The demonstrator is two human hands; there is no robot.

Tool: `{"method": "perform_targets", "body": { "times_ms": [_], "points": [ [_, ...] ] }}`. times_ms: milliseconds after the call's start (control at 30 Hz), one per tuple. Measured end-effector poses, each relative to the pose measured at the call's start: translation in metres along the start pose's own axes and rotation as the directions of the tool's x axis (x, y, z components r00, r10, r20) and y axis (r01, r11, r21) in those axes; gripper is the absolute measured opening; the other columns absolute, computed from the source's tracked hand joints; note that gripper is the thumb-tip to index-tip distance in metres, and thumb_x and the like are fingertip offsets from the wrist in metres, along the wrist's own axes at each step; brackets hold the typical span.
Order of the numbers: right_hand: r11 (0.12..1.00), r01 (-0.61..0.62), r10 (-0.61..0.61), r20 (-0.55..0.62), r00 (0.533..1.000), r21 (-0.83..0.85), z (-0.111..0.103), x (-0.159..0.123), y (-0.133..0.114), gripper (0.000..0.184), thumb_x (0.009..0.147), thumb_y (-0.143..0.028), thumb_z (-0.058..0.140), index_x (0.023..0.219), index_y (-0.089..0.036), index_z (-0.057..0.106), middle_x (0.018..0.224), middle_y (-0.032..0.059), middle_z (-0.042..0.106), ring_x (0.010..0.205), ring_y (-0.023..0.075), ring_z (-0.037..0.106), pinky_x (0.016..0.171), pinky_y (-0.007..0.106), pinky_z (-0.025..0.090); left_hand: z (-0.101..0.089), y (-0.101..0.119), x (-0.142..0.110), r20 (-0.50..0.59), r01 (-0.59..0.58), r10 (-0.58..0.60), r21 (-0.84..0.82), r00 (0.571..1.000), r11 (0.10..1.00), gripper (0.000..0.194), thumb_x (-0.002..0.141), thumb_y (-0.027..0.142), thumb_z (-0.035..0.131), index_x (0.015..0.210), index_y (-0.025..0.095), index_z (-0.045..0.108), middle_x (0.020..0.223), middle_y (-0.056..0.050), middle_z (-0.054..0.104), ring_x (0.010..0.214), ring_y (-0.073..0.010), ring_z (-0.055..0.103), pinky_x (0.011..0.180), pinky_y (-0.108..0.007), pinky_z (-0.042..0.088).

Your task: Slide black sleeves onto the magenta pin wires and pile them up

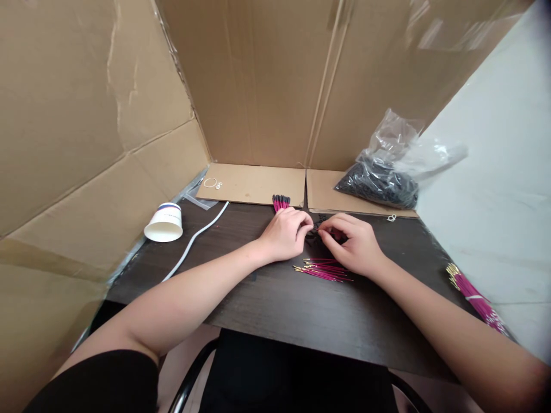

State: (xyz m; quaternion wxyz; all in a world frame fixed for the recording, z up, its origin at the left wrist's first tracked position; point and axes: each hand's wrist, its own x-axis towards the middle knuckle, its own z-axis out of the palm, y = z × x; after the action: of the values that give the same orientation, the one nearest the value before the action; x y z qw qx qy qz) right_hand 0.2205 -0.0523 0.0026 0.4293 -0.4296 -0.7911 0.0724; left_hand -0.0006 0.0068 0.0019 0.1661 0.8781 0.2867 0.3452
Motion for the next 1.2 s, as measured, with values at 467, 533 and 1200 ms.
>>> {"method": "perform_targets", "body": {
  "times_ms": [467,533,1200],
  "points": [
    [0.822,-0.421,0.436,0.052,0.899,0.385,0.002,0.001,0.001,0.033,0.102,-0.049,0.072,0.094,-0.017,0.076,0.081,0.0043,0.07,0.072,0.0161,0.059,0.069,0.032,0.047,-0.001,0.011,0.0,-0.043,0.162,-0.183,-0.302,0.982,0.94,0.024,0.094,0.026,0.071,0.116,0.016,0.071,0.105,-0.006,0.078,0.08,-0.0131,0.062,0.08,-0.032,0.054],
    [0.757,-0.446,0.456,0.103,0.884,0.478,0.002,0.003,-0.001,0.037,0.1,-0.053,0.075,0.094,-0.016,0.075,0.079,0.0043,0.069,0.069,0.0156,0.058,0.067,0.031,0.048,-0.001,0.015,-0.001,0.016,0.169,-0.172,-0.313,0.985,0.935,0.019,0.097,0.031,0.07,0.108,0.016,0.075,0.098,-0.005,0.079,0.075,-0.012,0.061,0.075,-0.03,0.052],
    [0.762,-0.457,0.465,0.103,0.879,0.459,0.009,-0.002,0.006,0.041,0.093,-0.049,0.08,0.116,-0.015,0.076,0.101,0.0123,0.078,0.078,0.0183,0.068,0.063,0.03,0.051,-0.018,-0.002,0.009,-0.12,0.403,-0.385,0.211,0.915,0.89,0.022,0.098,0.027,0.059,0.082,0.017,0.071,0.079,-0.008,0.074,0.067,-0.0193,0.063,0.07,-0.034,0.05]
  ]
}}
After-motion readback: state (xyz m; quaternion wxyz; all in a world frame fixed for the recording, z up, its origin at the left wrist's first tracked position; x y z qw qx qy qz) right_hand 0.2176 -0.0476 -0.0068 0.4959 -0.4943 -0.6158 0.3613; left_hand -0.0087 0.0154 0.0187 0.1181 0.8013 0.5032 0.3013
